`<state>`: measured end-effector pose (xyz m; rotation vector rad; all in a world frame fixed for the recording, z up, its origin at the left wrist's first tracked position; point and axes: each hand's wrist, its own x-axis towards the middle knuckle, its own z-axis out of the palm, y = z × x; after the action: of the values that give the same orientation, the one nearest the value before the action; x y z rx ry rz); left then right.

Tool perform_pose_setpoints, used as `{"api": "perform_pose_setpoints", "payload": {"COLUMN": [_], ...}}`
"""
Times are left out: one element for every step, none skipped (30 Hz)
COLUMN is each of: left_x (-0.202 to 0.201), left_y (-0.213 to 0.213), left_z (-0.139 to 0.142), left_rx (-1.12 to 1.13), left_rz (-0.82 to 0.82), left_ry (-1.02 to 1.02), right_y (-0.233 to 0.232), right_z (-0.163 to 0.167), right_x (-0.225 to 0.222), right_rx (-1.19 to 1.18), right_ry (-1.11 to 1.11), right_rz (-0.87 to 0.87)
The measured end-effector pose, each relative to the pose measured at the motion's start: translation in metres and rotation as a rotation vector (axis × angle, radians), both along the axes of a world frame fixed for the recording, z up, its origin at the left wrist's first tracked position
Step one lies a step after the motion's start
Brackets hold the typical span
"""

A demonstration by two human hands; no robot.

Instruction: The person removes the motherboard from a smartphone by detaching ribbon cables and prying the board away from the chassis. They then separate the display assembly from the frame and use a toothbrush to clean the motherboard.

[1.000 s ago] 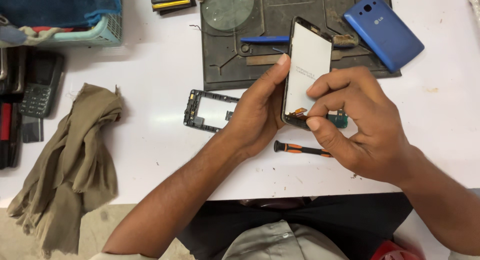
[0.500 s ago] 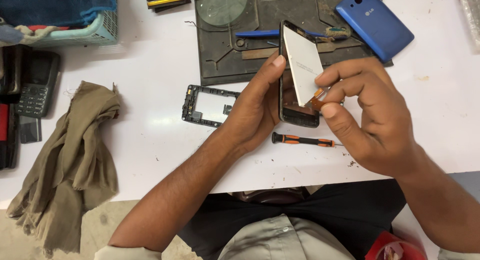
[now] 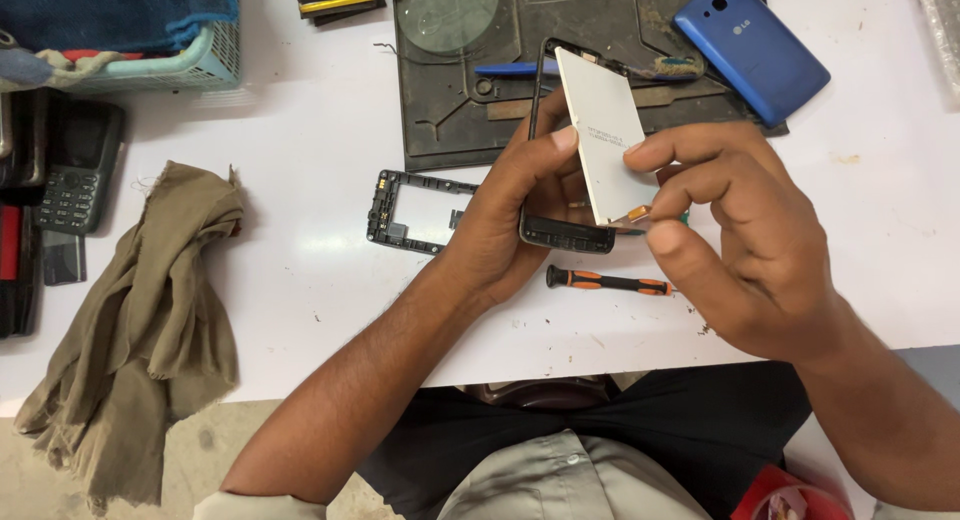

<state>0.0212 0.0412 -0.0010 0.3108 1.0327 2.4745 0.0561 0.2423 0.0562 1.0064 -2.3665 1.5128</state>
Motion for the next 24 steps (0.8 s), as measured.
{"api": "perform_pose_setpoints", "payload": {"left_x": [0.0,0.0,0.0,0.0,0.0,0.0,0.001,0.001,0.001,0.001,0.001,0.002,0.004,0.005,0.006,0.007,0.008,0.008,0.008,0.008,0.008,0.007,0.007,0.007], "left_y": [0.0,0.0,0.0,-0.001,-0.001,0.0,0.0,0.001,0.001,0.001,0.002,0.001,-0.001,-0.002,-0.002,-0.001,-0.001,0.0,0.0,0.0,0.001,0.002,0.003,0.003], "left_z": [0.0,-0.001,-0.001,-0.002,-0.002,-0.002,-0.002,-0.002,-0.001,-0.001,0.0,0.0,0.001,0.001,0.001,0.001,0.001,0.001,0.0,0.0,-0.001,-0.002,-0.003,-0.003], "left_rx": [0.003,0.007,-0.027,-0.061,-0.095,-0.145,-0.195,-0.245,-0.237,-0.228,-0.22,-0.241,-0.262,-0.283,-0.281,-0.279,-0.277,-0.282,-0.288,-0.294,-0.314,-0.335,-0.356,-0.345], "left_rz": [0.004,0.008,0.011,0.013,0.015,0.039,0.064,0.089,0.092,0.096,0.1,0.107,0.113,0.118,0.121,0.124,0.126,0.129,0.132,0.136,0.149,0.162,0.175,0.174], "left_ry": [0.003,0.007,0.024,0.04,0.058,0.075,0.091,0.109,0.113,0.117,0.12,0.157,0.193,0.228,0.238,0.249,0.259,0.271,0.284,0.296,0.309,0.321,0.333,0.33], "right_y": [0.0,0.0,0.001,0.003,0.004,0.004,0.005,0.005,0.005,0.005,0.004,0.004,0.003,0.001,0.0,-0.002,-0.003,-0.004,-0.005,-0.006,-0.007,-0.007,-0.007,-0.008], "right_z": [0.0,-0.001,-0.002,-0.002,-0.004,-0.006,-0.008,-0.009,-0.011,-0.012,-0.013,-0.013,-0.012,-0.013,-0.013,-0.013,-0.013,-0.013,-0.014,-0.015,-0.015,-0.016,-0.016,-0.016], "right_x": [0.0,0.0,0.001,0.002,0.002,0.001,0.001,0.0,-0.001,-0.003,-0.004,-0.005,-0.004,-0.004,-0.003,-0.003,-0.003,-0.003,-0.003,-0.004,-0.004,-0.005,-0.005,-0.004], "right_rx": [-0.065,-0.129,-0.14,-0.149,-0.16,-0.186,-0.212,-0.236,-0.261,-0.283,-0.296,-0.308,-0.312,-0.316,-0.337,-0.357,-0.378,-0.323,-0.268,-0.214,-0.212,-0.209,-0.207,-0.242], "right_ry": [-0.055,-0.11,-0.145,-0.181,-0.216,-0.261,-0.306,-0.326,-0.346,-0.342,-0.353,-0.364,-0.39,-0.418,-0.466,-0.513,-0.561,-0.505,-0.448,-0.392,-0.389,-0.385,-0.382,-0.405], "right_rz": [0.015,0.03,0.001,-0.029,-0.059,-0.074,-0.09,-0.08,-0.071,-0.036,-0.032,-0.027,-0.052,-0.077,-0.095,-0.113,-0.132,-0.121,-0.109,-0.097,-0.095,-0.093,-0.091,-0.089]}}
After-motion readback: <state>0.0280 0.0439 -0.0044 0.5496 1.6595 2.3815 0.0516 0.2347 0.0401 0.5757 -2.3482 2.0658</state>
